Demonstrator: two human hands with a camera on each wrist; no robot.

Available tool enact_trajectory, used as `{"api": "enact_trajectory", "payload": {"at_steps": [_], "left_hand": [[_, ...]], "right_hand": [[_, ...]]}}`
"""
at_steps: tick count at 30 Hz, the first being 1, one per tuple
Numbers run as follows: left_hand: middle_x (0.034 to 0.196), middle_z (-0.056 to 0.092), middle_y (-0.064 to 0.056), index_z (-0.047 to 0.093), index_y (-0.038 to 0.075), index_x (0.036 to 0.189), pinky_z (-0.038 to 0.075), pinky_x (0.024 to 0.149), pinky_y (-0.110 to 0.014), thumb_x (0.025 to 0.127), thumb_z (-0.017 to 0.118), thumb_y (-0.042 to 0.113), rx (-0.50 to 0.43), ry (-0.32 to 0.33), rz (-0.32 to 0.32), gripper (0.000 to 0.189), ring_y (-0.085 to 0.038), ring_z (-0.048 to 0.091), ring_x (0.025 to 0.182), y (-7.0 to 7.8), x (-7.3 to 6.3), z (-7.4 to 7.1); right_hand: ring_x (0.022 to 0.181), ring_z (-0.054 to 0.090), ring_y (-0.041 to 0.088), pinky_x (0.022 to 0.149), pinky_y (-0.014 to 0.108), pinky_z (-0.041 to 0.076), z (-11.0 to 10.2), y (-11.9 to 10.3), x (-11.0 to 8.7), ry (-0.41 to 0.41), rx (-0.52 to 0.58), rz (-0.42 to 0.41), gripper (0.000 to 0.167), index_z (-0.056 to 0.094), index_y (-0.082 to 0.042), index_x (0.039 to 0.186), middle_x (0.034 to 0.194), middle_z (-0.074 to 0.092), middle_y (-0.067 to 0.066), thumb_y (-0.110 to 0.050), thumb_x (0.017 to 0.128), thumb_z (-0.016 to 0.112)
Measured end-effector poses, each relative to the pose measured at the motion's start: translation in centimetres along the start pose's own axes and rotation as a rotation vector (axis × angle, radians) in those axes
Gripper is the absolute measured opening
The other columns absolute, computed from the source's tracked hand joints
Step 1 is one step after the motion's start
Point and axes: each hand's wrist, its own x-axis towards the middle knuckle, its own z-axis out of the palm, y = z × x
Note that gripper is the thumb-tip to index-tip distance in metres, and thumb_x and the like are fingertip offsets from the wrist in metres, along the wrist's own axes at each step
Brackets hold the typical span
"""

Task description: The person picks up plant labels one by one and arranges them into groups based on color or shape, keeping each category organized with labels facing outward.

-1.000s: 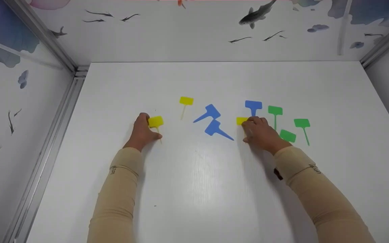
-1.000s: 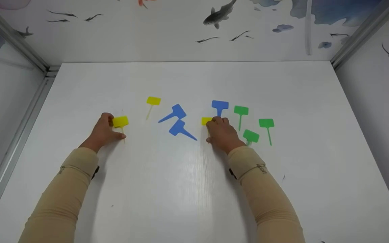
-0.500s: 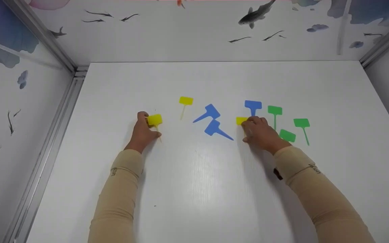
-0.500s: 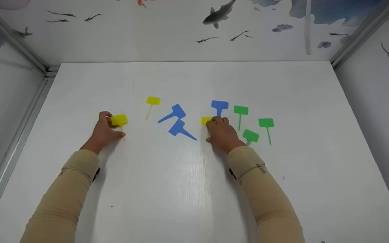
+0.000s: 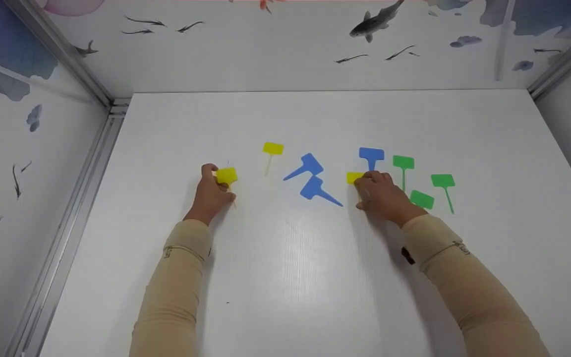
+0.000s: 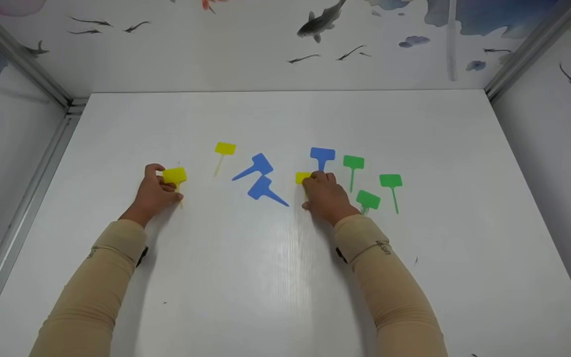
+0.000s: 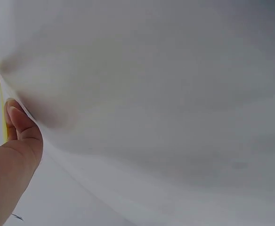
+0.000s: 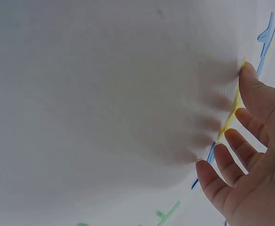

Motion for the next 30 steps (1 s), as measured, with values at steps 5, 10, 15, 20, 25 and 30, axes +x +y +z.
{"api": "enact_trajectory", "payload": {"at_steps": [5, 10, 15, 20, 25, 30], "left_hand": [[0.112, 0.052, -0.02, 0.019, 0.006, 0.137, 0.045, 0.093, -0.036, 0.078, 0.065, -0.013, -0.028, 0.009, 0.001, 0.078, -0.027, 0.05, 0.099, 0.0, 0.1, 0.1], [0.112, 0.051, -0.02, 0.019, 0.005, 0.136, 0.044, 0.093, -0.035, 0.078, 0.063, -0.012, -0.034, 0.03, 0.003, 0.075, -0.028, 0.049, 0.1, 0.1, 0.2, 0.0], [0.111, 0.048, -0.018, 0.019, 0.006, 0.136, 0.043, 0.093, -0.034, 0.078, 0.062, -0.012, -0.045, 0.035, -0.017, 0.074, -0.028, 0.047, 0.101, 0.3, 0.1, -0.1], [0.114, 0.045, -0.017, 0.02, 0.007, 0.136, 0.044, 0.091, -0.034, 0.078, 0.061, -0.012, -0.058, 0.036, -0.053, 0.074, -0.027, 0.048, 0.101, 0.5, -0.1, -0.3], [0.117, 0.047, -0.019, 0.02, 0.007, 0.138, 0.044, 0.094, -0.036, 0.079, 0.063, -0.011, -0.041, 0.017, -0.076, 0.075, -0.028, 0.048, 0.105, 0.7, -0.4, -0.6], [0.119, 0.049, -0.021, 0.02, 0.009, 0.139, 0.042, 0.1, -0.037, 0.08, 0.062, -0.01, -0.023, -0.001, -0.091, 0.075, -0.029, 0.047, 0.108, 0.9, -0.8, -1.0]], "right_hand": [[0.134, 0.026, 0.038, 0.11, 0.052, 0.032, 0.0, -0.1, 0.0, -0.005, -0.006, 0.006, 0.054, 0.046, -0.004, 0.139, 0.144, 0.035, 0.018, -0.019, 0.091, 0.067], [0.133, 0.027, 0.038, 0.109, 0.051, 0.033, 0.0, 0.0, 0.1, -0.001, -0.022, 0.001, 0.054, 0.047, -0.003, 0.138, 0.144, 0.036, 0.018, -0.02, 0.091, 0.067], [0.131, 0.029, 0.039, 0.109, 0.051, 0.035, 0.0, -0.2, 0.1, 0.003, -0.044, -0.006, 0.054, 0.046, -0.002, 0.138, 0.143, 0.037, 0.019, -0.02, 0.091, 0.068], [0.132, 0.029, 0.039, 0.109, 0.05, 0.034, 0.0, -0.3, 0.2, 0.0, -0.07, -0.014, 0.054, 0.046, -0.002, 0.138, 0.143, 0.037, 0.02, -0.019, 0.091, 0.067], [0.131, 0.03, 0.04, 0.109, 0.051, 0.034, 0.0, -0.3, 0.2, -0.005, -0.089, -0.02, 0.054, 0.046, -0.001, 0.138, 0.143, 0.037, 0.021, -0.02, 0.092, 0.067], [0.131, 0.03, 0.04, 0.109, 0.051, 0.034, 0.0, -0.2, 0.2, -0.004, -0.084, -0.012, 0.054, 0.046, -0.002, 0.138, 0.143, 0.037, 0.02, -0.02, 0.092, 0.067]]}}
